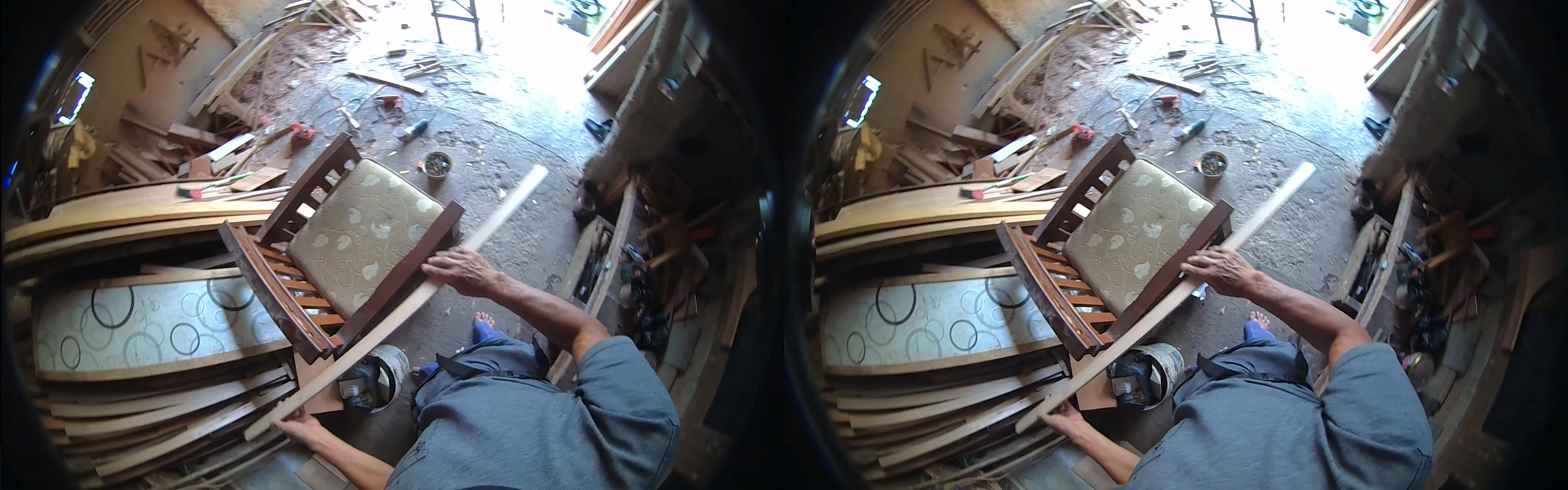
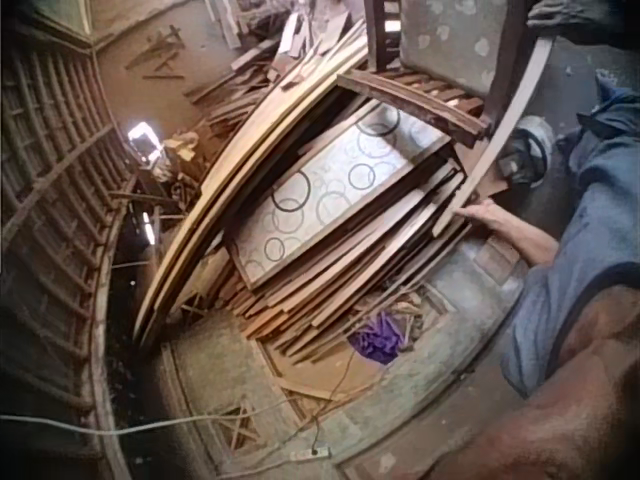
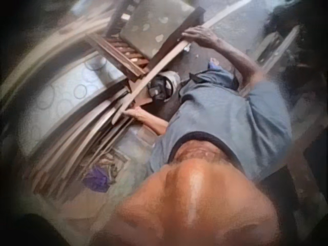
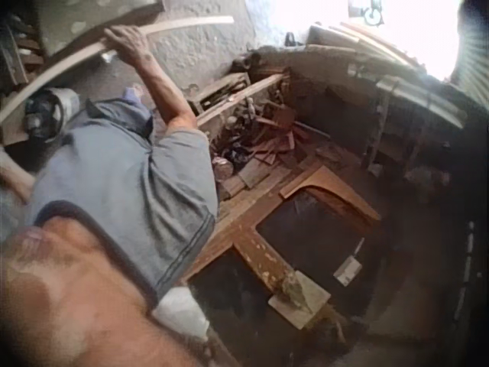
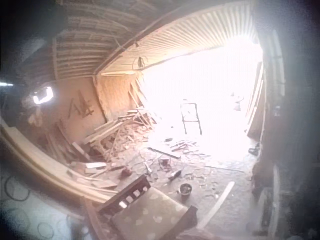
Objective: The person assembles two thin wooden strips into a cross shape using a hammer, then retrieves a longer wooden plank and sands its surface with an electric sander. The person works while sitting on the floor in a cluttered workshop.
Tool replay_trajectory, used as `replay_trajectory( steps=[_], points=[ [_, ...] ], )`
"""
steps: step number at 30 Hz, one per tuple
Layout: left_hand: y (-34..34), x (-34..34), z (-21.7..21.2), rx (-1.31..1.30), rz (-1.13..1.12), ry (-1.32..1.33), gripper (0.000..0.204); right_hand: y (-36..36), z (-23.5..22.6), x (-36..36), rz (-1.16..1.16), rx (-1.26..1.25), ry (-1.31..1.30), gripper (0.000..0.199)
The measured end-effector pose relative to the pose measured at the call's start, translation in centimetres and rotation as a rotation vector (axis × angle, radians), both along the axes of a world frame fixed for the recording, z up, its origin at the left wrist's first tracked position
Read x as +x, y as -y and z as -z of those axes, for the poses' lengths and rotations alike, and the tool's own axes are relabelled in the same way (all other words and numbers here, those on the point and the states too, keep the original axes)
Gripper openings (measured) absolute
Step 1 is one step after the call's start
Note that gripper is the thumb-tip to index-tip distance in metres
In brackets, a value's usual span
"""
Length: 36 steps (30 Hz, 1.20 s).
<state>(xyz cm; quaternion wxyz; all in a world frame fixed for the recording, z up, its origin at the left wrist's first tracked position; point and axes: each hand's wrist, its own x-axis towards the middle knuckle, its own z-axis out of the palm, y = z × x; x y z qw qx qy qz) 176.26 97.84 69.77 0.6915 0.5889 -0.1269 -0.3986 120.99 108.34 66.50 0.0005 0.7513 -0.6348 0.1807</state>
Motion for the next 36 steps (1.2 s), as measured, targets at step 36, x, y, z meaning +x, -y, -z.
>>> replay_trajectory(
  steps=[36],
  points=[
    [10.2,-67.0,15.6,0.254,1.439,0.454,0.033,0.8,2.2,-42.0,0.699,0.505,0.593,0.070]
  ],
)
